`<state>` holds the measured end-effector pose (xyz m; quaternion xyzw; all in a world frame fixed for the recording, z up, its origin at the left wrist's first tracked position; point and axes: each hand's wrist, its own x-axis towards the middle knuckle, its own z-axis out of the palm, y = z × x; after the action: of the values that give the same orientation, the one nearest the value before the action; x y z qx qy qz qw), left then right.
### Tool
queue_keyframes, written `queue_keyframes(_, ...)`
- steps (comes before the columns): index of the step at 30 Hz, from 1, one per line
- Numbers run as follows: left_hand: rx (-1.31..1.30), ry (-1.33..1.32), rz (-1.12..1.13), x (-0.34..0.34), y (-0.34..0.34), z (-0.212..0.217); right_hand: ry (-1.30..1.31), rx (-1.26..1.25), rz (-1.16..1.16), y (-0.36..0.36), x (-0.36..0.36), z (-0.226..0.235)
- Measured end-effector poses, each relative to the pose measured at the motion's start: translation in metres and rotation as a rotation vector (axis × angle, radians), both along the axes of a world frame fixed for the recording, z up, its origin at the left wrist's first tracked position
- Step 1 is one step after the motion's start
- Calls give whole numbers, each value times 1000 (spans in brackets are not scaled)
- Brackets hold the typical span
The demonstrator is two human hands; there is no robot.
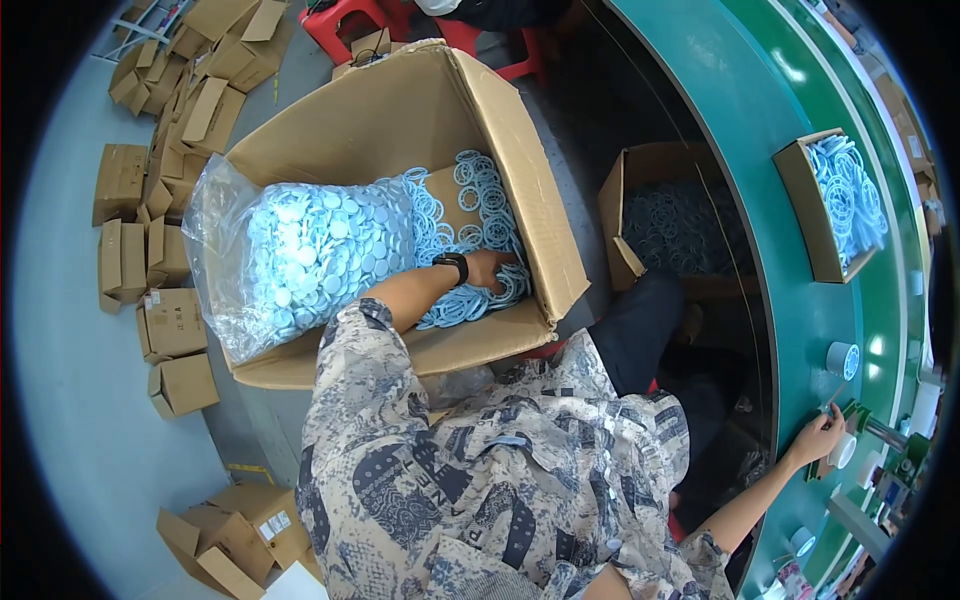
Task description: Assembling small electronic components using a manual press and packing them into cardboard boxes.
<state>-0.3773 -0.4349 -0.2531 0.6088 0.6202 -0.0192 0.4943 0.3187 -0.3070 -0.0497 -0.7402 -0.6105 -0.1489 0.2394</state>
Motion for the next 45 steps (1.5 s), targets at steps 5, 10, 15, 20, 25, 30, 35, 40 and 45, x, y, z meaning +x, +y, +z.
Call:
queue_keyframes(5,-72,-80,-19,-15,3,2,-3,20,-8,-2,6,-4)
queue_keyframes(10,-57,-79,-23,-18,-4,-45,-5,19,-3,3,1,-4)
queue_keyframes(15,-61,-85,-59,-18,4,-23,-2,33,-21,1,2,-3)
queue_keyframes(20,-25,-234,122,-35,-14,14,8,38,4,3,4,-7)
queue_keyframes(25,-50,-403,507,-64,-43,72,82,34,19,4,-6,-7)
queue_keyframes(30,-98,-588,863,-83,-31,138,109,42,27,-1,2,0)
queue_keyframes(35,366,-639,813,-104,-24,215,68,193,150,-7,-2,-4)
queue_keyframes(40,774,-673,881,-113,-4,319,495,237,120,-4,-46,12)
queue_keyframes(45,825,-754,546,-37,103,399,554,293,122,-6,-50,20)
